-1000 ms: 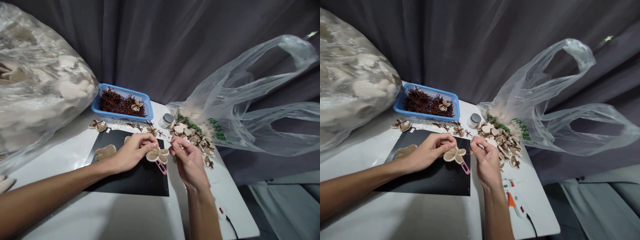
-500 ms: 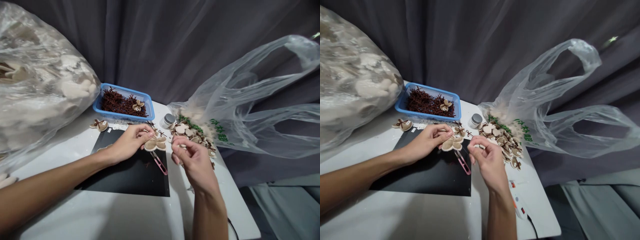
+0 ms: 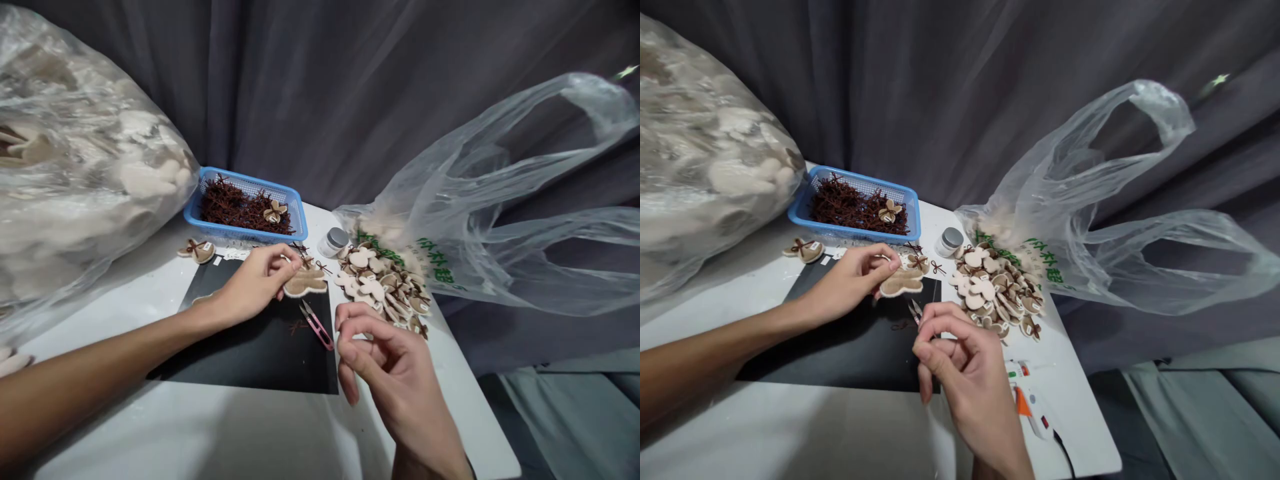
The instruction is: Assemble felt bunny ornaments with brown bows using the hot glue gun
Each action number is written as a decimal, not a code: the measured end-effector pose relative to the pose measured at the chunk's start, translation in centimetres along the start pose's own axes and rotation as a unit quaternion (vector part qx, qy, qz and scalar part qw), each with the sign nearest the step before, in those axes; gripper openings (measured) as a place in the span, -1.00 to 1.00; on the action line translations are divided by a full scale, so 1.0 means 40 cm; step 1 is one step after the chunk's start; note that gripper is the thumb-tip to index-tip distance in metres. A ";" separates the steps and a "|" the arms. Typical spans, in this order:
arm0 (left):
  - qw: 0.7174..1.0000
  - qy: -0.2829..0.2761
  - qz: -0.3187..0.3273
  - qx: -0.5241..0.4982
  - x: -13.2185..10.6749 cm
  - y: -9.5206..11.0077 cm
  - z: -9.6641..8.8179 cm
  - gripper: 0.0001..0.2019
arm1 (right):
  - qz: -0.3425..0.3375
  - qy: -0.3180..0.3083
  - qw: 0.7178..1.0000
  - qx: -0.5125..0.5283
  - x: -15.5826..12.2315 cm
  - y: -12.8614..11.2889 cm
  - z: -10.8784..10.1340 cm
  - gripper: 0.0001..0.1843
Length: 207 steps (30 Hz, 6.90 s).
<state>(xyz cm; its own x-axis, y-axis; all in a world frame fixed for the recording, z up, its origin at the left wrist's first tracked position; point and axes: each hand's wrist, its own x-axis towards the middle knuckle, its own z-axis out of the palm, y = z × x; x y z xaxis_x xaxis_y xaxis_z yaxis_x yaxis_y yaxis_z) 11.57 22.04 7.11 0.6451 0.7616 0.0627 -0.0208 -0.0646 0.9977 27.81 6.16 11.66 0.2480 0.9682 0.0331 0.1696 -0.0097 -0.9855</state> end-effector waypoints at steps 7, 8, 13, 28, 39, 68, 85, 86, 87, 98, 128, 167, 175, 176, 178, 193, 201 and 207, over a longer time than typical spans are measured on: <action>0.995 0.030 0.018 -0.091 -0.021 0.046 0.000 -0.68 | 0.086 -0.002 0.996 -0.016 -0.027 0.080 -0.015 -0.58; 0.996 0.010 0.020 -0.084 -0.031 0.051 0.003 -0.69 | 0.105 -0.021 0.994 -0.012 -0.041 0.096 -0.005 -0.58; 0.993 -0.082 -0.043 -0.079 -0.115 0.023 0.015 -0.67 | 0.113 -0.111 0.985 -0.072 -0.144 0.163 0.072 -0.73; 0.970 -0.201 -0.115 0.079 -0.243 -0.032 -0.033 -0.75 | 0.180 0.096 0.959 0.199 -0.180 0.158 0.187 -0.47; 0.904 -0.211 0.074 0.365 -0.262 -0.063 -0.060 -0.76 | -0.061 0.066 0.957 -0.275 -0.171 0.202 0.164 -0.88; 0.893 -0.146 0.193 0.380 -0.299 -0.095 -0.085 -0.94 | -0.154 0.050 0.929 -0.332 -0.156 0.215 0.220 -0.87; 0.857 -0.142 0.238 0.435 -0.303 -0.085 -0.078 -0.85 | -0.219 -0.030 0.930 -0.294 -0.117 0.210 0.176 -0.85; 0.857 -0.142 0.239 0.434 -0.303 -0.085 -0.077 -0.86 | -0.222 -0.026 0.930 -0.291 -0.117 0.212 0.177 -0.84; 0.858 -0.141 0.241 0.431 -0.303 -0.086 -0.077 -0.86 | -0.226 -0.024 0.930 -0.288 -0.117 0.214 0.178 -0.84; 0.858 -0.114 0.259 0.429 -0.306 -0.095 -0.073 -0.86 | -0.261 -0.022 0.923 -0.281 -0.107 0.218 0.178 -0.81; 0.872 -0.151 0.212 0.414 -0.304 -0.090 -0.079 -0.86 | -0.168 -0.125 0.914 -0.348 -0.093 0.159 0.175 -0.78; 0.813 -0.199 0.204 0.509 -0.261 -0.030 -0.073 -0.77 | -0.101 -0.004 0.957 -0.271 -0.068 0.144 0.195 -0.70; 0.852 -0.182 0.176 0.458 -0.229 0.028 -0.050 -0.75 | -0.094 0.031 0.978 -0.184 -0.050 0.113 0.165 -0.70; 0.858 -0.185 0.151 0.455 -0.224 0.032 -0.047 -0.75 | -0.089 0.029 0.980 -0.176 -0.052 0.113 0.161 -0.70; 0.858 -0.199 0.121 0.457 -0.215 0.035 -0.037 -0.74 | -0.077 0.025 0.982 -0.169 -0.057 0.118 0.154 -0.70; 0.832 -0.310 0.141 0.438 -0.186 0.010 0.012 -0.77 | 0.042 0.045 0.996 -0.066 -0.113 0.155 0.099 -0.55; 0.831 -0.272 0.187 0.448 -0.201 -0.055 0.000 -0.73 | 0.027 0.083 0.990 -0.113 -0.121 0.213 0.148 -0.65; 0.847 -0.209 0.184 0.453 -0.216 -0.066 -0.006 -0.81 | -0.044 0.086 0.985 -0.143 -0.117 0.230 0.158 -0.70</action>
<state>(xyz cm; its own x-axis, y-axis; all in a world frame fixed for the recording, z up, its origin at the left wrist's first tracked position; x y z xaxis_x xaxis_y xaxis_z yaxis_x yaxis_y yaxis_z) 5.86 15.80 3.95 0.9402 0.2992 0.1625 0.1923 -0.8605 0.4718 22.16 3.11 1.39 0.3737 0.9124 0.1671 0.4528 -0.0222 -0.8914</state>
